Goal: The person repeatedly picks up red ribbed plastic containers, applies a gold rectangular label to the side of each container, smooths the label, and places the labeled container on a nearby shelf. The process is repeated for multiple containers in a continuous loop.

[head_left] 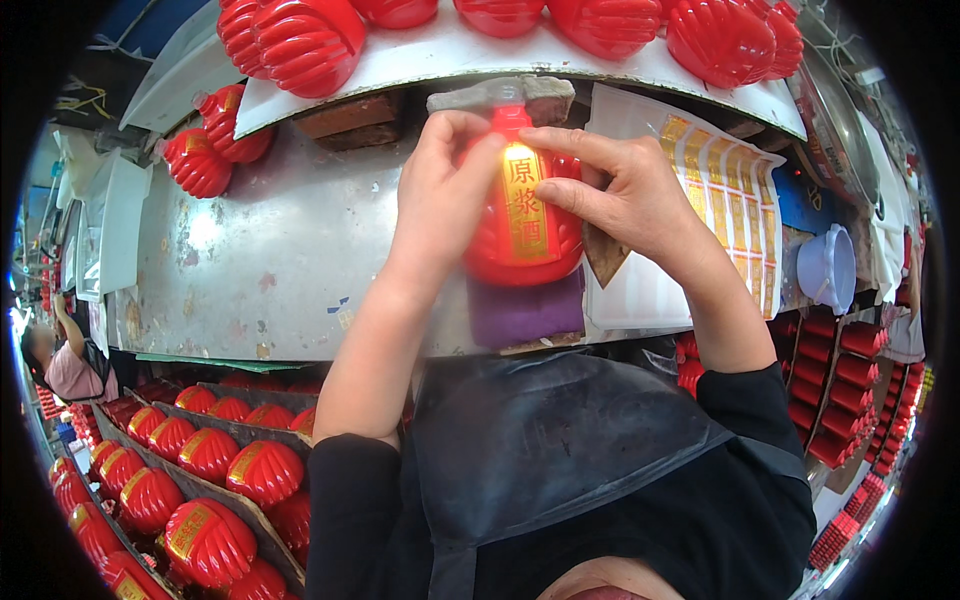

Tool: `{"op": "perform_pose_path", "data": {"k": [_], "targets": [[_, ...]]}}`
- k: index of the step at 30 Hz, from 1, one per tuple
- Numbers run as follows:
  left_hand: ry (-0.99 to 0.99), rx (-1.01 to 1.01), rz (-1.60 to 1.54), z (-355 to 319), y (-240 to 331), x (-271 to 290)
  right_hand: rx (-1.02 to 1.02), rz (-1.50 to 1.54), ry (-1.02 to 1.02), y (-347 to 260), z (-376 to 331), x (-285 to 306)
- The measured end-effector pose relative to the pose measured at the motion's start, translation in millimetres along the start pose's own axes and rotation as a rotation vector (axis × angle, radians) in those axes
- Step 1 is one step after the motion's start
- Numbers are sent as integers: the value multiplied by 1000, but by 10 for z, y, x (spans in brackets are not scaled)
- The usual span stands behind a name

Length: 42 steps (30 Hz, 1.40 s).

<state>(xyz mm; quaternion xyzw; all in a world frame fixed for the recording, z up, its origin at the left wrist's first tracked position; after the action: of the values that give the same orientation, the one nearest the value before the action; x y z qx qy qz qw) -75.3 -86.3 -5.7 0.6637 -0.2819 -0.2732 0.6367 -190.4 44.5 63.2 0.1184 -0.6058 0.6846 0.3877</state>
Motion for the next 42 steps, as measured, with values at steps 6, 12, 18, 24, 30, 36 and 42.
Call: {"op": "perform_pose_path", "data": {"k": [6, 12, 18, 24, 30, 36, 42], "targets": [[-23, -448, 327, -273, 294, -26, -33, -24, -27, -6, -47, 17], [-56, -608, 517, -356, 351, -83, -56, -33, -45, -28, -35, 24], [-76, -592, 518, -350, 323, -84, -147, 76, -33, 133, -47, 10], [-116, -552, 481, -319, 300, -79, -222, 502, -5, 69, 203, 278], [-106, -460, 339, -286, 197, -47, 322, -264, 41, -400, 426, 131], [-156, -280, -14, -320, -6, 40, 704, -400, 28, -722, -126, -27], [-154, -182, -154, -337, -37, -8, 798, -183, 21, -838, -598, -253]]}}
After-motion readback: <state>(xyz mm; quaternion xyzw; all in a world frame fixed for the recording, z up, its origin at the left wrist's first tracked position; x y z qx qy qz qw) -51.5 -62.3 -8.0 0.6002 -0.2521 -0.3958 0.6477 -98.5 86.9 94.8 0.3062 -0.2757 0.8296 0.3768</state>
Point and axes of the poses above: each hand's wrist, its own z-axis towards the middle knuckle, its own x-axis out of the back of the hand, y = z × x, the point moved 8 cm from there along z, towards the middle knuckle, and after that the axes turned 2 degrees about z, right-handed, at the moved point
